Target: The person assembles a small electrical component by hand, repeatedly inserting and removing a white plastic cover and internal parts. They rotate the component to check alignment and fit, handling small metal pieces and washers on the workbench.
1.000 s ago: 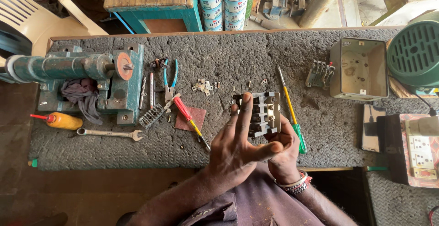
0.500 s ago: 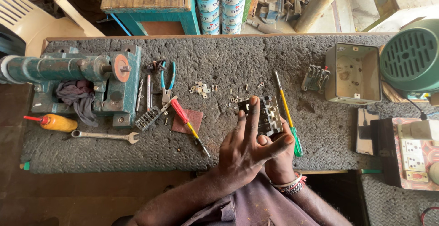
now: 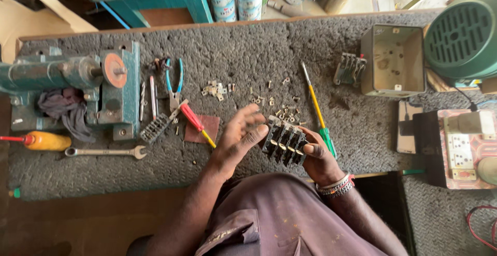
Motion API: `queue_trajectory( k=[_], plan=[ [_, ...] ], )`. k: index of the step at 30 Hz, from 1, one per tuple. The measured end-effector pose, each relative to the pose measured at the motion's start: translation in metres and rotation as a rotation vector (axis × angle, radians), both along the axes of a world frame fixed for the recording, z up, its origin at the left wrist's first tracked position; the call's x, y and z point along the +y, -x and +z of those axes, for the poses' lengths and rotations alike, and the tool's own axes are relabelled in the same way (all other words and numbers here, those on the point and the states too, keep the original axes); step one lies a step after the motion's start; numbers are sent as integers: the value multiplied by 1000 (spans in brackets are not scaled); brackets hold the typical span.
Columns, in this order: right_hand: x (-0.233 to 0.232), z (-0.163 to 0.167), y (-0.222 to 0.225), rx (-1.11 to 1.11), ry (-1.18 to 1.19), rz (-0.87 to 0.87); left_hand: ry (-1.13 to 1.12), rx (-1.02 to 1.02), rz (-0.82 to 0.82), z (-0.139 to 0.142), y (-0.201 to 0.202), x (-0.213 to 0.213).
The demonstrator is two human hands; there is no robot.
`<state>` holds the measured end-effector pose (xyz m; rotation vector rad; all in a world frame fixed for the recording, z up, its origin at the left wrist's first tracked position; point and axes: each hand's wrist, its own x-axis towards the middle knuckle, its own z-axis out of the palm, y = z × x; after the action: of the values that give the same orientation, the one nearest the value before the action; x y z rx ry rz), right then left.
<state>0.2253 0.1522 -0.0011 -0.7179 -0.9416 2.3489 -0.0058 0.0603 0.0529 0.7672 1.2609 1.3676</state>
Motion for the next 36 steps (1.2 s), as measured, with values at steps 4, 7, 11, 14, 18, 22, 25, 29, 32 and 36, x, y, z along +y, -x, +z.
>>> queue_trajectory(
  k=[4, 7, 11, 14, 18, 22, 25, 29, 32, 36],
  plan=[
    [2, -19, -9, -93, 88, 26, 201, -216, -136, -21, -5, -8],
    [8, -23, -12, -181, 69, 23, 119, -275, -144, -28, -7, -12],
    [19, -14, -6, -82, -49, 171, -62, -278, -89, -34, -11, -15],
    [24, -4, 3, -96, -101, 197, -160, -284, -2, -43, -14, -13],
    [20, -2, 16, -158, -132, 86, -211, -239, 94, -61, -15, -11],
    [24, -17, 29, -144, -220, 44, -304, -259, 109, -83, -10, -6],
    [32, -26, 34, -102, -271, 41, -310, -244, 104, -96, -7, -3],
    [33, -30, 40, -127, -294, 12, -258, -175, 95, -107, -4, 2],
    [33, -30, 37, -79, -282, 24, -252, -201, 69, -110, -3, 5],
    [34, -30, 35, -102, -381, 52, -239, -217, 38, -111, -1, 6]
  ],
)
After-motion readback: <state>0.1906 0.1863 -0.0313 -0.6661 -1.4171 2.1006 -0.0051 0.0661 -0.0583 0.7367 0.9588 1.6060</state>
